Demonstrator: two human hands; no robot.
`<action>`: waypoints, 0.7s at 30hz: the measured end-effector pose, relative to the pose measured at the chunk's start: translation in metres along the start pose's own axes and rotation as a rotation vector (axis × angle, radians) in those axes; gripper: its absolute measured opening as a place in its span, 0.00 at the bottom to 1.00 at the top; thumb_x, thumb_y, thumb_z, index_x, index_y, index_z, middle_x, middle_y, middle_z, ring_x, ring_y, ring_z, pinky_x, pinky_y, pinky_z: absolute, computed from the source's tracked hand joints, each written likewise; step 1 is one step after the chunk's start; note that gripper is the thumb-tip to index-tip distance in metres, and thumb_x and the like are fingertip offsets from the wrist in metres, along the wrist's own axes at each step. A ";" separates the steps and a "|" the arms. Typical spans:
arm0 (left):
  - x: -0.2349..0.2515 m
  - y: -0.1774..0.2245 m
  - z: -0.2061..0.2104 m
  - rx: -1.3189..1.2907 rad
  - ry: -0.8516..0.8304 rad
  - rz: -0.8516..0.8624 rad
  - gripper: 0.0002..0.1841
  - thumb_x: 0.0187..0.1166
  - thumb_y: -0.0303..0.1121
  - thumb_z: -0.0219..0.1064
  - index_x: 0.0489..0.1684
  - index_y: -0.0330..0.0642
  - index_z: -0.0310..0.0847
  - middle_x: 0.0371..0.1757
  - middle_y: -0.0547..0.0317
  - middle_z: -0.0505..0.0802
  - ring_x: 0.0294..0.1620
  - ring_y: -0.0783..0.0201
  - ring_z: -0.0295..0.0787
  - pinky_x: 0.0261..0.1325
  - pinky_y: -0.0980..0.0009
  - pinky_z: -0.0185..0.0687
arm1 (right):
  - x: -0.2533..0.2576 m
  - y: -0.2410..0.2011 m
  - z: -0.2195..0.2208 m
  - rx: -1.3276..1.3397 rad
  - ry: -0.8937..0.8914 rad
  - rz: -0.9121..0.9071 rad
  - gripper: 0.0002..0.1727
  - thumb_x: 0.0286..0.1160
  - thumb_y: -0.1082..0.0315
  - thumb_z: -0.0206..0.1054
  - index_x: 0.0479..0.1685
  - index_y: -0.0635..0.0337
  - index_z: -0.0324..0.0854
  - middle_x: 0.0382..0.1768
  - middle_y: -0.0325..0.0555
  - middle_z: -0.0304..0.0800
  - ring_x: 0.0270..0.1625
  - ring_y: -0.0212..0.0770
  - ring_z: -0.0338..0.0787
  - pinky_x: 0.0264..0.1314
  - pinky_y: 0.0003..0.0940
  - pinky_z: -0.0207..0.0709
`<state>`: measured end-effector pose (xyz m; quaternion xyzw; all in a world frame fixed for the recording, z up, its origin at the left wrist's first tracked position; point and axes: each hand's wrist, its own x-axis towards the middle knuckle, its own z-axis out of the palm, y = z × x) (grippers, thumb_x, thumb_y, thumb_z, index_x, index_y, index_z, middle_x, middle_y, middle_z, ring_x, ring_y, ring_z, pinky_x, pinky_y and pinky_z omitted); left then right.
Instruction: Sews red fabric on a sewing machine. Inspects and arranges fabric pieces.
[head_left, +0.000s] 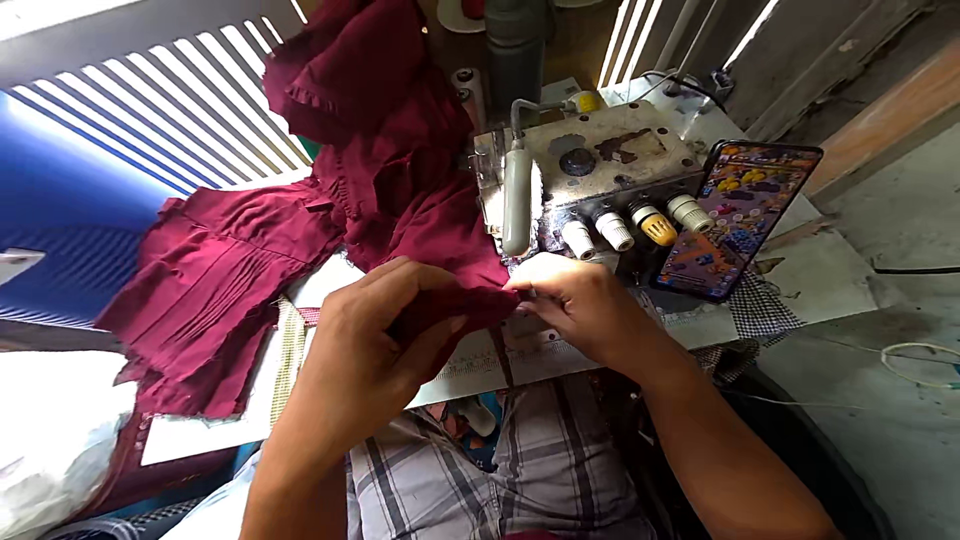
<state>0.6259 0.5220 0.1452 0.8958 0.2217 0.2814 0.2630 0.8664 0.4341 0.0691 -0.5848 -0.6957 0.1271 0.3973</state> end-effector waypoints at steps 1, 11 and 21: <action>0.002 0.007 0.001 -0.049 0.010 0.012 0.10 0.74 0.31 0.71 0.51 0.48 0.86 0.44 0.74 0.90 0.39 0.80 0.87 0.38 0.81 0.87 | 0.002 -0.004 -0.007 0.046 -0.017 -0.006 0.08 0.77 0.62 0.71 0.45 0.50 0.94 0.42 0.35 0.93 0.37 0.27 0.91 0.41 0.26 0.88; 0.008 -0.023 0.086 0.319 0.176 0.088 0.10 0.60 0.27 0.75 0.39 0.41 0.92 0.33 0.54 0.87 0.38 0.53 0.85 0.39 0.55 0.78 | 0.000 -0.018 -0.015 -0.092 0.157 -0.117 0.09 0.74 0.71 0.69 0.40 0.50 0.96 0.35 0.36 0.94 0.38 0.30 0.92 0.39 0.29 0.85; -0.039 -0.035 0.097 0.382 -0.122 0.163 0.26 0.71 0.32 0.66 0.72 0.43 0.81 0.76 0.52 0.86 0.82 0.52 0.78 0.84 0.38 0.66 | -0.086 0.018 0.049 0.037 0.310 -0.083 0.11 0.84 0.74 0.64 0.47 0.57 0.94 0.55 0.47 0.97 0.61 0.35 0.95 0.62 0.26 0.88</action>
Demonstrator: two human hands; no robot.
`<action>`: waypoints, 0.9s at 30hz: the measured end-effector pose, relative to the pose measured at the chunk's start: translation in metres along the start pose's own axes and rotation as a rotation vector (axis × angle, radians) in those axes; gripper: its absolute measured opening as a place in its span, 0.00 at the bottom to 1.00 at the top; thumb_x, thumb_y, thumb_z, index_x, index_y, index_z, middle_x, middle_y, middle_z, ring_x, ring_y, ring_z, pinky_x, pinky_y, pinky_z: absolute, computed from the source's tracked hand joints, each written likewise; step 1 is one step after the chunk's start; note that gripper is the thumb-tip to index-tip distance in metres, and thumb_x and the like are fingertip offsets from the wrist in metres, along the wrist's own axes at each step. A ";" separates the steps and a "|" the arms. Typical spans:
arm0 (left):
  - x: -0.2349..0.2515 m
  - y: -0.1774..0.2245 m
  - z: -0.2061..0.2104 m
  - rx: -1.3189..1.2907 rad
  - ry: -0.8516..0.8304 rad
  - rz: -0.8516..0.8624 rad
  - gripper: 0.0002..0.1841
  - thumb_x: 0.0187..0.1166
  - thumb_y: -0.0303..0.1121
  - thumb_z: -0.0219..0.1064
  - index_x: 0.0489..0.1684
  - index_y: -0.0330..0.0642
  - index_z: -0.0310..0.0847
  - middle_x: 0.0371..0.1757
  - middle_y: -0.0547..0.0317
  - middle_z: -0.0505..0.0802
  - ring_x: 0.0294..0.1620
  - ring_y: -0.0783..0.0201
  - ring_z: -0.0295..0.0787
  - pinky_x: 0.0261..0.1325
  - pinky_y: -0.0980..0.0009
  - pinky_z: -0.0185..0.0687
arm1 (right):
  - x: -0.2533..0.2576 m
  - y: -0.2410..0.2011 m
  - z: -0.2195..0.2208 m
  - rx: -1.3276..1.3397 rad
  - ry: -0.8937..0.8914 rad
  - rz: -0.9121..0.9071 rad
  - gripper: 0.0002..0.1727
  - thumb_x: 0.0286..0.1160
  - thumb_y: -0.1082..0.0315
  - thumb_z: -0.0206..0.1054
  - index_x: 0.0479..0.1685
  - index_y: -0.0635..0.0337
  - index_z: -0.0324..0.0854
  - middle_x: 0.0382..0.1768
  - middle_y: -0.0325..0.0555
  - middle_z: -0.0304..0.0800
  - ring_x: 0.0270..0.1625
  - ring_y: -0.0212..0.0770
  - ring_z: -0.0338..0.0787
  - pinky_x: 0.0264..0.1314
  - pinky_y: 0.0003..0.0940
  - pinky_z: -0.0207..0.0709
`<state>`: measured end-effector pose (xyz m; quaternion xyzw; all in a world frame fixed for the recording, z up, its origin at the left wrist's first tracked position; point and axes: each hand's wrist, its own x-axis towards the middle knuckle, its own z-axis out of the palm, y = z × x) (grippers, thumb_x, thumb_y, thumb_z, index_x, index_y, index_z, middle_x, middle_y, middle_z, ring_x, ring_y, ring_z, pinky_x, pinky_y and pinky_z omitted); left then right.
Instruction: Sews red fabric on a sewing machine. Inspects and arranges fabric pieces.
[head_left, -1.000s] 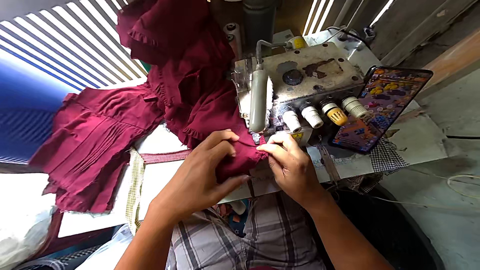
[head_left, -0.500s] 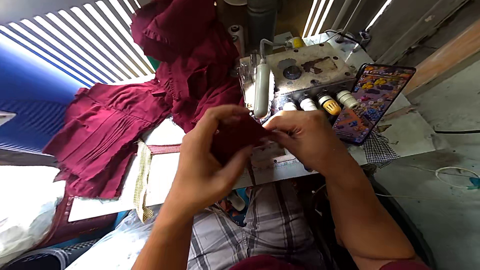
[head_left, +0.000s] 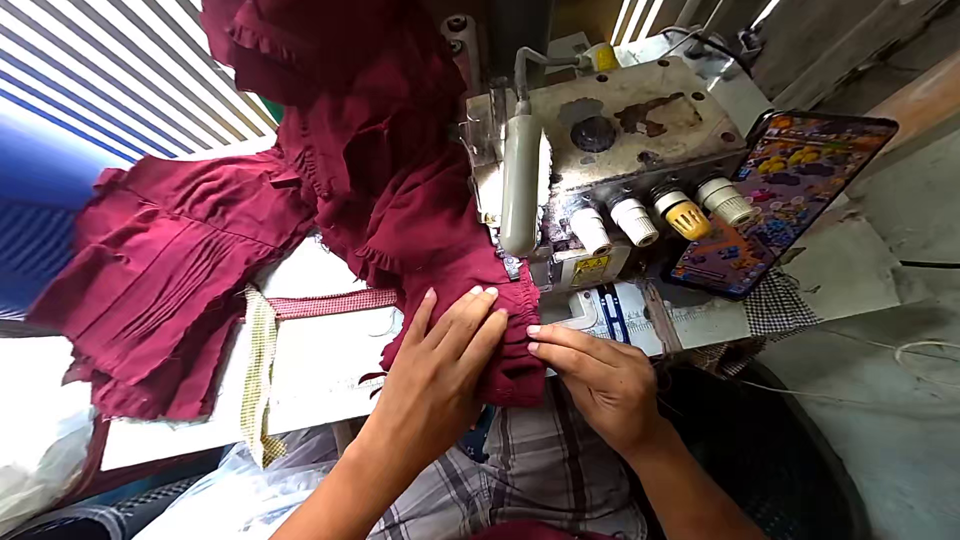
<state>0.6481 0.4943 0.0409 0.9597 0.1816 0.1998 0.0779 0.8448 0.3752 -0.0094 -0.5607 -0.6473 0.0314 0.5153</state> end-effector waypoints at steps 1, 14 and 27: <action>0.001 0.002 -0.001 -0.006 -0.003 -0.021 0.29 0.70 0.33 0.66 0.78 0.46 0.78 0.77 0.53 0.86 0.82 0.53 0.77 0.84 0.37 0.65 | -0.001 -0.003 0.000 -0.004 0.006 0.008 0.10 0.84 0.73 0.64 0.47 0.57 0.93 0.55 0.47 0.97 0.61 0.35 0.95 0.63 0.26 0.87; 0.020 -0.010 -0.009 -0.008 -0.069 -0.009 0.26 0.69 0.35 0.63 0.70 0.44 0.86 0.77 0.58 0.87 0.84 0.55 0.76 0.83 0.35 0.65 | 0.018 -0.002 0.002 -0.073 0.003 0.004 0.11 0.86 0.72 0.61 0.47 0.57 0.92 0.56 0.47 0.96 0.61 0.35 0.94 0.60 0.25 0.87; 0.047 -0.036 -0.025 -0.050 -0.185 0.021 0.30 0.65 0.41 0.69 0.73 0.46 0.85 0.77 0.58 0.86 0.82 0.57 0.77 0.80 0.35 0.68 | 0.034 0.005 0.012 -0.144 0.027 0.038 0.11 0.83 0.73 0.63 0.48 0.55 0.94 0.57 0.44 0.96 0.57 0.34 0.94 0.54 0.25 0.87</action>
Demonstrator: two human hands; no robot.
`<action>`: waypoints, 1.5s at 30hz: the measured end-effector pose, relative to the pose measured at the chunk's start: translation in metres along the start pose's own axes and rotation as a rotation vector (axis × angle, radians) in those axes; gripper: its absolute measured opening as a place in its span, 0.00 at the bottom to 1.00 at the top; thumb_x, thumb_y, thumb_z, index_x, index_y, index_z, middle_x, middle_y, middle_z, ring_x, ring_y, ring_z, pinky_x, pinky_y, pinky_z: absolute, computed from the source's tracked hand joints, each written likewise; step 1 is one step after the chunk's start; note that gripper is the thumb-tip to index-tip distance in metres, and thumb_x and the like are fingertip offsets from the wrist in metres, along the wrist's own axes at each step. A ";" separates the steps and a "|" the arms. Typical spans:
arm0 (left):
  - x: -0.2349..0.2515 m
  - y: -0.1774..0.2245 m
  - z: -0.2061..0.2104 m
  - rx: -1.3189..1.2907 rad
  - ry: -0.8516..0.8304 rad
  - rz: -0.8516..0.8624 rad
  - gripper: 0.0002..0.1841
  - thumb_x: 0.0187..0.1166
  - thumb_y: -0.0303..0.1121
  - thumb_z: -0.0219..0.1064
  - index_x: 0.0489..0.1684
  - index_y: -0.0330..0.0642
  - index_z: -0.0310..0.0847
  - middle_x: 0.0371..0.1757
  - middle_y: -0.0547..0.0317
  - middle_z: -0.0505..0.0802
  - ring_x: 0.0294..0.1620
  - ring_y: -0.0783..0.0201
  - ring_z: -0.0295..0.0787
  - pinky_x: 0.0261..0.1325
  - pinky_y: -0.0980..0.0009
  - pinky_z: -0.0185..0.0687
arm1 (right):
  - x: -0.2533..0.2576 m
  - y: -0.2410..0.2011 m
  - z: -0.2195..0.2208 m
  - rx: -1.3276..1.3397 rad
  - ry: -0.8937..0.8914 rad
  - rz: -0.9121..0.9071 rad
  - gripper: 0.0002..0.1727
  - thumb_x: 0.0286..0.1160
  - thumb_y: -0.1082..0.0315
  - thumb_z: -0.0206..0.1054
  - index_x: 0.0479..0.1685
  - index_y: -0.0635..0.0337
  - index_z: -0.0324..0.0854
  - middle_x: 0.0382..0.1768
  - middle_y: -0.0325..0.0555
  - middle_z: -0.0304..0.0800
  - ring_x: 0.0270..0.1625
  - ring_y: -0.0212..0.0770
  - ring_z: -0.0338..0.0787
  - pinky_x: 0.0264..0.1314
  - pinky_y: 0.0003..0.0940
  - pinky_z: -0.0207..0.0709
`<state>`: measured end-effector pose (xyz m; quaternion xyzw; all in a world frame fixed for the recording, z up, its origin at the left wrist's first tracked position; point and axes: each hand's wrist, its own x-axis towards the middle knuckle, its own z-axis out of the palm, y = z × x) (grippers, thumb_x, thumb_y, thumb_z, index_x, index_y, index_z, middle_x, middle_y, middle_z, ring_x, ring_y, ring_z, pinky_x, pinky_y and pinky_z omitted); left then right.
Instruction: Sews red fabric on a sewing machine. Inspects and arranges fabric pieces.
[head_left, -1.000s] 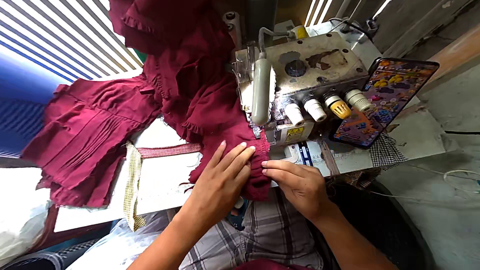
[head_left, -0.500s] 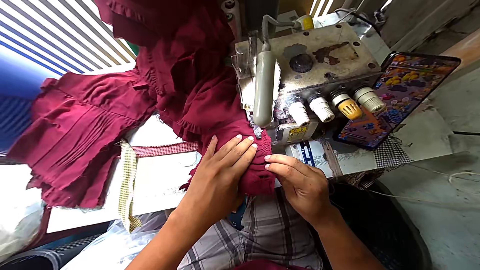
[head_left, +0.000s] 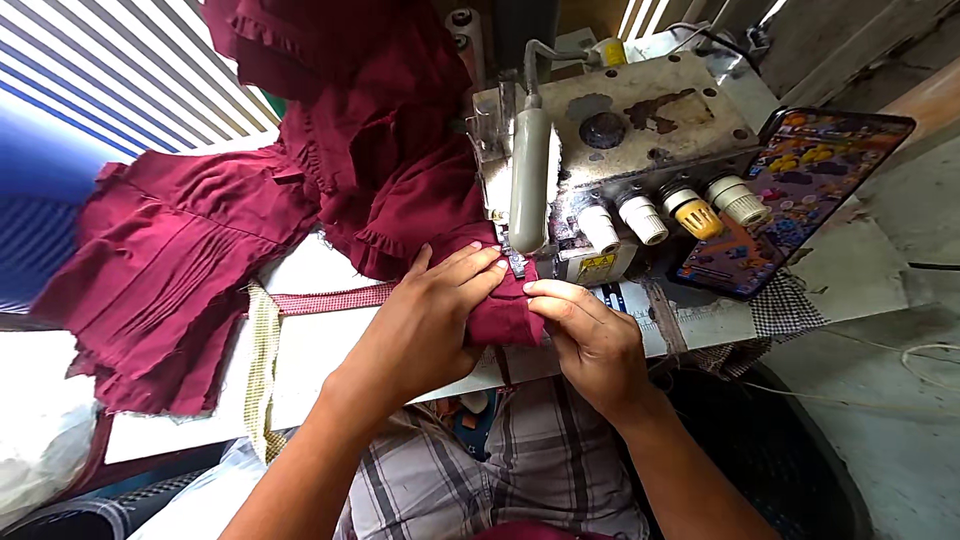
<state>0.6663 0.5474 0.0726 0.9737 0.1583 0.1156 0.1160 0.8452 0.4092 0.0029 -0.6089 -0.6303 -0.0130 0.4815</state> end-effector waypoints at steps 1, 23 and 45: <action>0.001 -0.002 -0.003 -0.029 -0.008 -0.008 0.31 0.65 0.42 0.70 0.73 0.48 0.85 0.77 0.60 0.86 0.83 0.58 0.77 0.81 0.35 0.68 | 0.001 0.000 0.001 -0.004 0.002 0.004 0.11 0.83 0.73 0.64 0.48 0.55 0.93 0.58 0.44 0.96 0.58 0.34 0.94 0.55 0.26 0.88; 0.003 0.029 0.005 -0.070 0.397 -0.021 0.08 0.65 0.26 0.72 0.40 0.40 0.93 0.52 0.53 0.94 0.60 0.54 0.89 0.65 0.55 0.83 | 0.050 -0.026 -0.048 0.199 -0.128 0.025 0.07 0.77 0.70 0.69 0.43 0.56 0.94 0.38 0.36 0.93 0.35 0.24 0.89 0.36 0.22 0.87; -0.020 0.009 0.021 -0.063 0.201 0.069 0.19 0.77 0.22 0.58 0.58 0.45 0.93 0.71 0.57 0.91 0.81 0.53 0.80 0.86 0.45 0.69 | -0.013 -0.006 -0.007 0.159 0.016 0.046 0.10 0.83 0.73 0.64 0.44 0.58 0.94 0.56 0.46 0.96 0.53 0.31 0.95 0.55 0.23 0.88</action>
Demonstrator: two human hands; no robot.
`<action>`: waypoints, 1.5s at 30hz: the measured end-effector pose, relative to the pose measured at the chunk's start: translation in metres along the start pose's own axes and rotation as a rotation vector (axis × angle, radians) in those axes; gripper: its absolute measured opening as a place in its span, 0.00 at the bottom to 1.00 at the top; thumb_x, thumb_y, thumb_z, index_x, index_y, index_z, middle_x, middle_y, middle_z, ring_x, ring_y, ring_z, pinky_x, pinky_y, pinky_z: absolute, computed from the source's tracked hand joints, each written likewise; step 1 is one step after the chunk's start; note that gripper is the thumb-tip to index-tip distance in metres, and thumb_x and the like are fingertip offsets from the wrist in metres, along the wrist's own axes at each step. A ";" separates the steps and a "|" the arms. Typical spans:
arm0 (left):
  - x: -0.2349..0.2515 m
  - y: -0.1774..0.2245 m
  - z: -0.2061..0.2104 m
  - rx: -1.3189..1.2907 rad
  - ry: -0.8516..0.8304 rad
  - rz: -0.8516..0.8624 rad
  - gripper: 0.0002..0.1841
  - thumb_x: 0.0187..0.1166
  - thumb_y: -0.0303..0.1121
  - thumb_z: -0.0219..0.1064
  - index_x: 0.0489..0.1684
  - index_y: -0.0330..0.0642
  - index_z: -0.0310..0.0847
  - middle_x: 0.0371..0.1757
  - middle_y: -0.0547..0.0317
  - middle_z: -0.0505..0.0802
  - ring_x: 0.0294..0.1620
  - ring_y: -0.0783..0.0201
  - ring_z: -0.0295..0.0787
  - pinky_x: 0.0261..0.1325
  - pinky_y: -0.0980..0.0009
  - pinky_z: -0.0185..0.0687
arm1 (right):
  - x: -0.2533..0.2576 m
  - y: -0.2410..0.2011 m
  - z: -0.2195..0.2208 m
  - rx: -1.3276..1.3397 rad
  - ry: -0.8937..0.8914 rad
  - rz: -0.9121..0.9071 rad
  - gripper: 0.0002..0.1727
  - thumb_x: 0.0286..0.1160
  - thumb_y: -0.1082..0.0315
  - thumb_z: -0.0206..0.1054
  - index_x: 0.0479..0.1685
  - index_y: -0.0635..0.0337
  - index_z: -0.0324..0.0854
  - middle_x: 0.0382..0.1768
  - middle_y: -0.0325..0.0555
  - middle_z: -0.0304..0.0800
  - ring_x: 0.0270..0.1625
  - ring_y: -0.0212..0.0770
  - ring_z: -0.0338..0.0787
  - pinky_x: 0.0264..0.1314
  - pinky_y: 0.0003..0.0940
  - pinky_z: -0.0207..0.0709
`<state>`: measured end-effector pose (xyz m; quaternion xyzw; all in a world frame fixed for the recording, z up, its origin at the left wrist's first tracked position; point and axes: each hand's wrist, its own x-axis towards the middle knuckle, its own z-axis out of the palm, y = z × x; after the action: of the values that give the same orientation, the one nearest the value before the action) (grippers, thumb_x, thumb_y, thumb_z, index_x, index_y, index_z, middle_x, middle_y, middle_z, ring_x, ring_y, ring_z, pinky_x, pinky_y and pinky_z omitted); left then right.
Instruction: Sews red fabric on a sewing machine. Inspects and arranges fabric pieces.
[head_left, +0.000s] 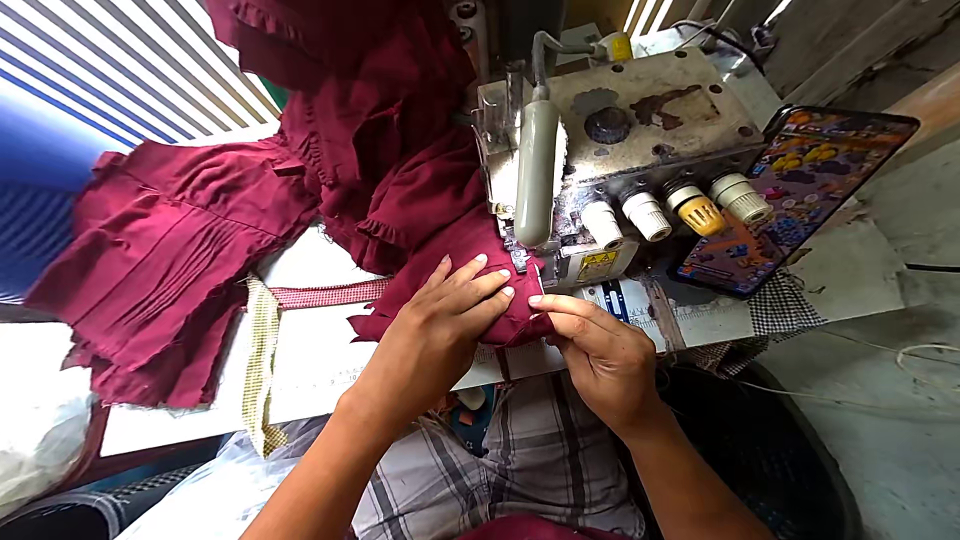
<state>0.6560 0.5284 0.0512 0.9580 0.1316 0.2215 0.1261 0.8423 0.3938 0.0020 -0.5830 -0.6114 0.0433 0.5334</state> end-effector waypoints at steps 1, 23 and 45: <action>0.001 -0.002 0.000 -0.002 0.002 0.001 0.19 0.77 0.22 0.58 0.58 0.45 0.93 0.71 0.57 0.91 0.81 0.54 0.80 0.85 0.45 0.69 | 0.001 0.000 0.001 -0.002 0.004 0.004 0.10 0.83 0.73 0.65 0.44 0.58 0.94 0.56 0.46 0.96 0.53 0.31 0.95 0.55 0.23 0.88; 0.007 0.031 -0.010 0.089 0.144 -0.013 0.09 0.84 0.34 0.66 0.41 0.47 0.94 0.37 0.62 0.93 0.49 0.63 0.91 0.76 0.54 0.76 | 0.019 0.001 -0.001 -0.049 -0.022 -0.049 0.08 0.81 0.69 0.68 0.45 0.55 0.95 0.52 0.42 0.97 0.58 0.32 0.94 0.57 0.26 0.89; 0.000 0.020 0.023 -0.016 0.158 0.012 0.10 0.83 0.28 0.65 0.52 0.41 0.94 0.58 0.51 0.96 0.72 0.53 0.88 0.81 0.50 0.77 | 0.005 0.002 -0.001 -0.208 0.008 -0.102 0.11 0.82 0.74 0.64 0.45 0.55 0.95 0.52 0.45 0.98 0.53 0.35 0.97 0.52 0.26 0.88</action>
<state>0.6707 0.5051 0.0372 0.9372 0.1337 0.2982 0.1219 0.8452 0.3976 0.0044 -0.6035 -0.6393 -0.0502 0.4739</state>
